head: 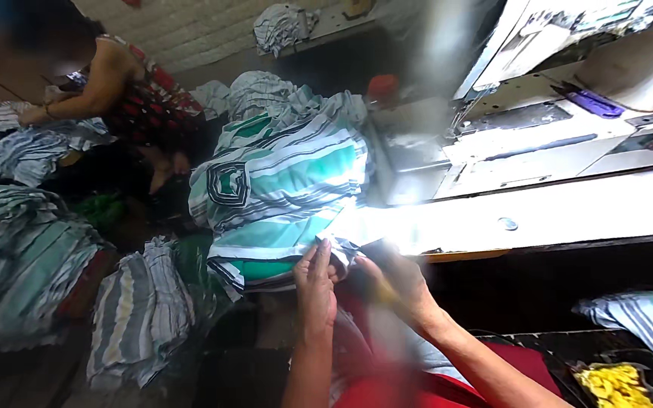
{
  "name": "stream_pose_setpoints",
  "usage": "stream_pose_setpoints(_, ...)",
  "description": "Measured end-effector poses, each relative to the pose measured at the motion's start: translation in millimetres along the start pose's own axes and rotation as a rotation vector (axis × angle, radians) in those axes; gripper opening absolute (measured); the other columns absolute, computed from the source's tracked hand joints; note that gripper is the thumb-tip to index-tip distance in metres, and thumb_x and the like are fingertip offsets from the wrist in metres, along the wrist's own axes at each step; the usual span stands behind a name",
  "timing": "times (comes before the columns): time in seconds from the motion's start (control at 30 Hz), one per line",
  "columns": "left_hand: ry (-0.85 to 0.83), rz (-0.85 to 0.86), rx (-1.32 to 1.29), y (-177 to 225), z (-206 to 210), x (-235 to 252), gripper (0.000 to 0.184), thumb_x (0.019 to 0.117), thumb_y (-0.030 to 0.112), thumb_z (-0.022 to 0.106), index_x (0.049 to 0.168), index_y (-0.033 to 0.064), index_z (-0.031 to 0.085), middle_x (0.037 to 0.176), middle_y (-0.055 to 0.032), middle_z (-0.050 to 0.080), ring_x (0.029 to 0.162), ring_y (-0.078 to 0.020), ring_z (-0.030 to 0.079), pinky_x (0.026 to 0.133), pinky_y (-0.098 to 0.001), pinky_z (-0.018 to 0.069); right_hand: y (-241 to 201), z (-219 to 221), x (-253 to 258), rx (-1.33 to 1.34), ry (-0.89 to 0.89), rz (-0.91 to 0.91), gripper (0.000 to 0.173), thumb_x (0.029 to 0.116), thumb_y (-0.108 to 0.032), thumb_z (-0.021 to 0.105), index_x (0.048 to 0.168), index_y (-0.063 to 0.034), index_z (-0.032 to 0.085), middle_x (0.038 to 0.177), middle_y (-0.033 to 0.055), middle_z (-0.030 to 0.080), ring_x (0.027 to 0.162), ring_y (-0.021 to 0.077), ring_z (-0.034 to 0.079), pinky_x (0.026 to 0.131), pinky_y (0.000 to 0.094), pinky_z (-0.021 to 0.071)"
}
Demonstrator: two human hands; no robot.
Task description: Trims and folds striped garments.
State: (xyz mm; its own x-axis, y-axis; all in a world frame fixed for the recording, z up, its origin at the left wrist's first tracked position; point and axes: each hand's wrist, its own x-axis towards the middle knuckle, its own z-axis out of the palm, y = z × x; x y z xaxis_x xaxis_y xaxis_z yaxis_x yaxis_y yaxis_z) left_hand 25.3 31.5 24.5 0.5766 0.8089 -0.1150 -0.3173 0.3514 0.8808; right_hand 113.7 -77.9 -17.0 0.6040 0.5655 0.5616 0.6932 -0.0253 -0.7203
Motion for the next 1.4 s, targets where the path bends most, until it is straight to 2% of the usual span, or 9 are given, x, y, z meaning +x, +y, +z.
stream_pose_setpoints(0.17, -0.005, 0.000, -0.007, -3, 2, -4, 0.021, 0.1045, 0.004, 0.051, 0.097, -0.0074, 0.067, 0.075, -0.0100, 0.068, 0.063, -0.0142, 0.066, 0.062, -0.0310, 0.0597, -2, 1, 1, -0.020, 0.009, -0.016, 0.029, 0.1042, -0.030, 0.059, 0.109, -0.0019, 0.067, 0.091, 0.0074, 0.072, 0.082, 0.0119, 0.070, 0.073, 0.0279, 0.0573)
stream_pose_setpoints(0.33, -0.024, 0.008, 0.027, 0, 2, 2, 0.023, 0.1054, 0.005, 0.050, 0.097, -0.0077, 0.067, 0.074, -0.0099, 0.068, 0.061, -0.0129, 0.065, 0.055, -0.0272, 0.0558, 1, 0, 0, 0.006, -0.004, -0.018, 0.031, 0.1045, -0.030, 0.058, 0.110, -0.0013, 0.066, 0.092, 0.0079, 0.071, 0.082, 0.0117, 0.069, 0.074, 0.0279, 0.0572)
stream_pose_setpoints(0.5, -0.013, -0.033, -0.015, -1, 6, -2, 0.023, 0.1054, 0.005, 0.050, 0.095, -0.0067, 0.067, 0.073, -0.0096, 0.068, 0.062, -0.0139, 0.067, 0.061, -0.0299, 0.0596, 0, -2, 1, 0.040, 0.000, -0.016, 0.030, 0.1046, -0.030, 0.058, 0.113, -0.0016, 0.065, 0.094, 0.0064, 0.072, 0.084, 0.0098, 0.069, 0.074, 0.0264, 0.0575)
stream_pose_setpoints(0.67, 0.009, -0.043, -0.025, -4, 6, -5, 0.024, 0.1053, 0.004, 0.049, 0.094, -0.0066, 0.067, 0.074, -0.0098, 0.069, 0.063, -0.0137, 0.067, 0.062, -0.0296, 0.0596, 1, -3, 0, 0.000, 0.029, -0.044, 0.027, 0.1043, -0.027, 0.059, 0.108, -0.0014, 0.067, 0.091, 0.0075, 0.071, 0.081, 0.0110, 0.069, 0.072, 0.0268, 0.0567)
stream_pose_setpoints(0.77, 0.014, -0.039, -0.021, -7, 5, -5, 0.023, 0.1050, 0.004, 0.050, 0.095, -0.0072, 0.067, 0.077, -0.0110, 0.070, 0.066, -0.0152, 0.069, 0.065, -0.0314, 0.0607, 4, -2, -1, 0.022, 0.011, -0.034, 0.028, 0.1043, -0.027, 0.059, 0.110, -0.0014, 0.066, 0.094, 0.0070, 0.072, 0.085, 0.0096, 0.070, 0.075, 0.0260, 0.0573)
stream_pose_setpoints(0.97, -0.036, 0.060, 0.023, -15, 4, -5, 0.023, 0.1029, 0.003, 0.052, 0.090, -0.0053, 0.069, 0.072, -0.0068, 0.067, 0.062, -0.0108, 0.064, 0.062, -0.0279, 0.0573, 2, 0, 0, 0.024, 0.022, -0.023, 0.030, 0.1041, -0.029, 0.059, 0.113, -0.0012, 0.066, 0.095, 0.0072, 0.072, 0.085, 0.0102, 0.070, 0.075, 0.0265, 0.0575)
stream_pose_setpoints(1.23, 0.004, 0.036, 0.007, -14, 6, -7, 0.022, 0.1025, 0.001, 0.051, 0.091, -0.0072, 0.068, 0.071, -0.0083, 0.067, 0.061, -0.0128, 0.065, 0.061, -0.0298, 0.0589, 5, 0, -2, -0.030, 0.050, -0.046, 0.025, 0.1039, -0.026, 0.060, 0.106, -0.0020, 0.068, 0.090, 0.0067, 0.072, 0.080, 0.0109, 0.070, 0.071, 0.0267, 0.0576)
stream_pose_setpoints(1.4, 0.013, 0.019, -0.039, -12, 9, -8, 0.023, 0.1032, 0.002, 0.051, 0.092, -0.0070, 0.069, 0.072, -0.0089, 0.068, 0.062, -0.0132, 0.066, 0.064, -0.0295, 0.0593, 7, -2, -5, 0.043, 0.030, -0.014, 0.031, 0.1035, -0.030, 0.060, 0.113, -0.0013, 0.066, 0.094, 0.0059, 0.072, 0.081, 0.0084, 0.068, 0.072, 0.0255, 0.0572)
